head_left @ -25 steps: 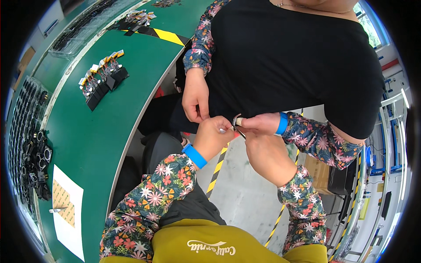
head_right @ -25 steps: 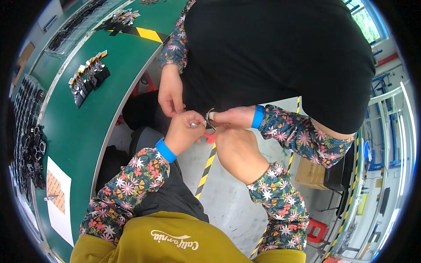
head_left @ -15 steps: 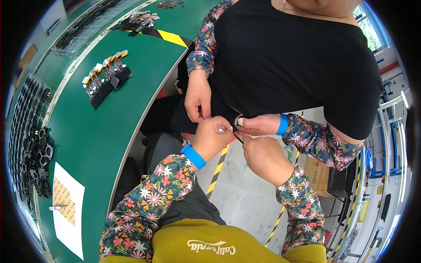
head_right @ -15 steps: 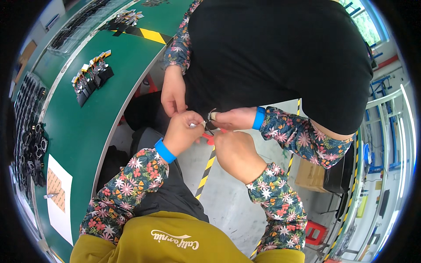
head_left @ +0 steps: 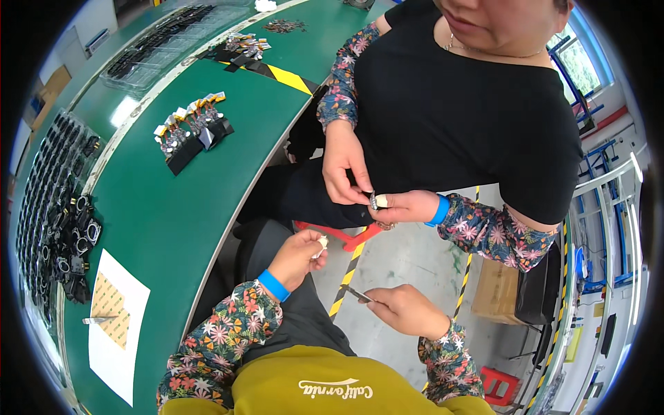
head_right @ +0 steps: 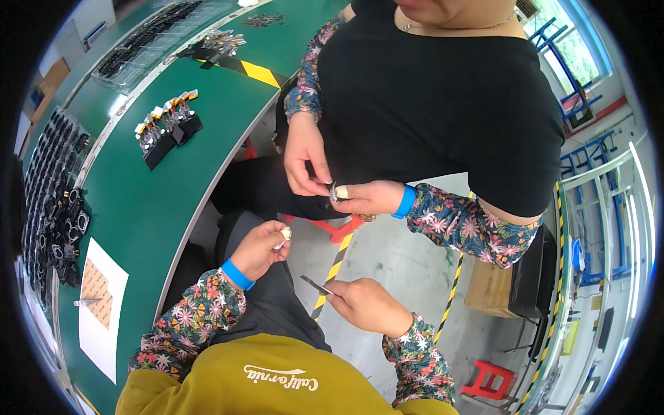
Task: Assembling small electronic components into plastic housings at a factory workbench.
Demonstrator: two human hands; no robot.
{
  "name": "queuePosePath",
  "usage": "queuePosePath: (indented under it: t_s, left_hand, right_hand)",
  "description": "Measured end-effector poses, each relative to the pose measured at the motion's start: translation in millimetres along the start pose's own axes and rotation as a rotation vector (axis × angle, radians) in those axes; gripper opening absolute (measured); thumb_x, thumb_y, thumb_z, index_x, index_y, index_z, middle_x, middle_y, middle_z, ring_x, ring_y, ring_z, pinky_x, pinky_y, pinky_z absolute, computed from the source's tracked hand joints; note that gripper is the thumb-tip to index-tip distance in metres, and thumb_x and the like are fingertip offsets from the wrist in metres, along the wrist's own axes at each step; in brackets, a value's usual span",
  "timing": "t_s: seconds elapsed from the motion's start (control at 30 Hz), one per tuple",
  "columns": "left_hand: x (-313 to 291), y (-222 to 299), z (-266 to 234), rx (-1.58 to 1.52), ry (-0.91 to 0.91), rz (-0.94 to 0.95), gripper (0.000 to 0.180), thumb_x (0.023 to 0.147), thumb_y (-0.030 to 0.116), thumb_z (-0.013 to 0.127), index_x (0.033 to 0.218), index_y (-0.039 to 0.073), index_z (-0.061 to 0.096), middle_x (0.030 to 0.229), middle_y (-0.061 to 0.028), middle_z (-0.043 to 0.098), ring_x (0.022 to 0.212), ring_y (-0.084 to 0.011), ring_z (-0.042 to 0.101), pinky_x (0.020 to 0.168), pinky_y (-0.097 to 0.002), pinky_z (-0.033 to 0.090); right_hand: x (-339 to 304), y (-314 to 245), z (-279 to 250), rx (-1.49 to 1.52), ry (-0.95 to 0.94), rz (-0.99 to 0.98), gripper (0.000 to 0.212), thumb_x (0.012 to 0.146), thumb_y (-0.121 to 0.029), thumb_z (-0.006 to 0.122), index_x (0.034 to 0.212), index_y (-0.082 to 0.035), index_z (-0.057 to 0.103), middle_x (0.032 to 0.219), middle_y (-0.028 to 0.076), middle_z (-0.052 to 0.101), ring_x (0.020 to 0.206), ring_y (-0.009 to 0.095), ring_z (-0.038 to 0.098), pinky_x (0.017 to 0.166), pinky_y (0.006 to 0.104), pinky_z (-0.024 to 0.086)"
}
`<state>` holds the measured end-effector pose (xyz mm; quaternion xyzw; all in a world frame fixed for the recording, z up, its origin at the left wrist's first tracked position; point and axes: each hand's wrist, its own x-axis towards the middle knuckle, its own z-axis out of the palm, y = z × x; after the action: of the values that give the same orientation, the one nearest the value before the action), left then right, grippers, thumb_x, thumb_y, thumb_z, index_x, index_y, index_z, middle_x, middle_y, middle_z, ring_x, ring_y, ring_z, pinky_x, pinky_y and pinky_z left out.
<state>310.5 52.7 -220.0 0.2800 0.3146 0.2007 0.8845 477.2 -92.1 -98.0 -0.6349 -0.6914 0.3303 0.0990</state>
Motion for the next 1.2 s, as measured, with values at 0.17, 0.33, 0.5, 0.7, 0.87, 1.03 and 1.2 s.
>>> queuePosePath:
  t_s: [0.17, 0.33, 0.5, 0.7, 0.87, 1.03, 1.2]
  left_hand:
    - [-3, 10, 5, -0.027, -0.026, 0.035, 0.007, 0.088, 0.008, 0.053, 0.095, 0.006, 0.051, 0.082, -0.0028, 0.057, 0.07, -0.0109, 0.055, 0.065, -0.0233, 0.046]
    - [0, 18, 17, 0.039, -0.076, 0.078, 0.01, 0.088, 0.009, 0.054, 0.096, 0.005, 0.05, 0.086, -0.0045, 0.059, 0.075, -0.0125, 0.058, 0.067, -0.0234, 0.047]
    - [-3, 29, 30, 0.029, -0.118, 0.101, 0.011, 0.086, 0.008, 0.053, 0.097, 0.005, 0.05, 0.087, -0.0057, 0.059, 0.076, -0.0133, 0.06, 0.067, -0.0237, 0.047]
    - [5, 26, 28, -0.015, -0.094, 0.068, 0.019, 0.084, 0.008, 0.054, 0.103, 0.004, 0.051, 0.089, -0.0076, 0.061, 0.076, -0.0144, 0.061, 0.067, -0.0239, 0.046]
    - [2, 18, 10, 0.014, -0.075, 0.041, 0.024, 0.085, 0.009, 0.056, 0.107, 0.001, 0.055, 0.092, -0.009, 0.062, 0.078, -0.0157, 0.062, 0.067, -0.0234, 0.047]
    - [-6, 5, -13, -0.027, -0.003, 0.05, 0.022, 0.087, 0.014, 0.058, 0.104, 0.0, 0.058, 0.092, -0.0063, 0.062, 0.079, -0.0136, 0.062, 0.065, -0.0215, 0.049]
    - [-20, 3, -20, -0.06, 0.029, 0.034, 0.02, 0.088, 0.013, 0.057, 0.102, -0.001, 0.058, 0.091, -0.0059, 0.062, 0.077, -0.0117, 0.061, 0.065, -0.0205, 0.049]
  right_hand:
    - [1, -8, 10, 0.226, -0.045, -0.036, 0.019, 0.087, -0.012, 0.052, 0.101, -0.005, 0.062, 0.059, 0.012, 0.054, 0.052, 0.027, 0.055, 0.053, 0.0335, 0.044]
    - [1, -13, 9, 0.302, -0.059, 0.006, 0.021, 0.088, -0.011, 0.05, 0.104, -0.004, 0.061, 0.056, 0.008, 0.051, 0.049, 0.017, 0.052, 0.052, 0.0292, 0.043]
    - [-1, -24, 5, 0.318, -0.083, 0.043, 0.022, 0.088, -0.011, 0.049, 0.105, -0.003, 0.061, 0.055, 0.006, 0.05, 0.048, 0.013, 0.049, 0.051, 0.0271, 0.042]
    - [-5, -17, 10, 0.393, -0.064, 0.068, 0.022, 0.089, -0.01, 0.049, 0.106, -0.003, 0.061, 0.054, 0.002, 0.049, 0.048, 0.009, 0.046, 0.049, 0.0254, 0.039]
    - [-15, -17, 1, 0.722, -0.112, 0.156, 0.024, 0.093, -0.013, 0.046, 0.107, 0.001, 0.059, 0.055, 0.0, 0.048, 0.048, 0.007, 0.042, 0.047, 0.0237, 0.036]
    - [-8, -12, 6, 0.953, -0.021, 0.053, 0.03, 0.099, -0.02, 0.038, 0.118, -0.001, 0.051, 0.058, -0.001, 0.046, 0.05, 0.007, 0.043, 0.049, 0.0201, 0.035]
    - [6, -20, 9, 1.033, 0.123, 0.059, 0.037, 0.1, -0.025, 0.032, 0.126, -0.002, 0.043, 0.058, 0.0, 0.042, 0.049, 0.008, 0.04, 0.048, 0.0205, 0.034]
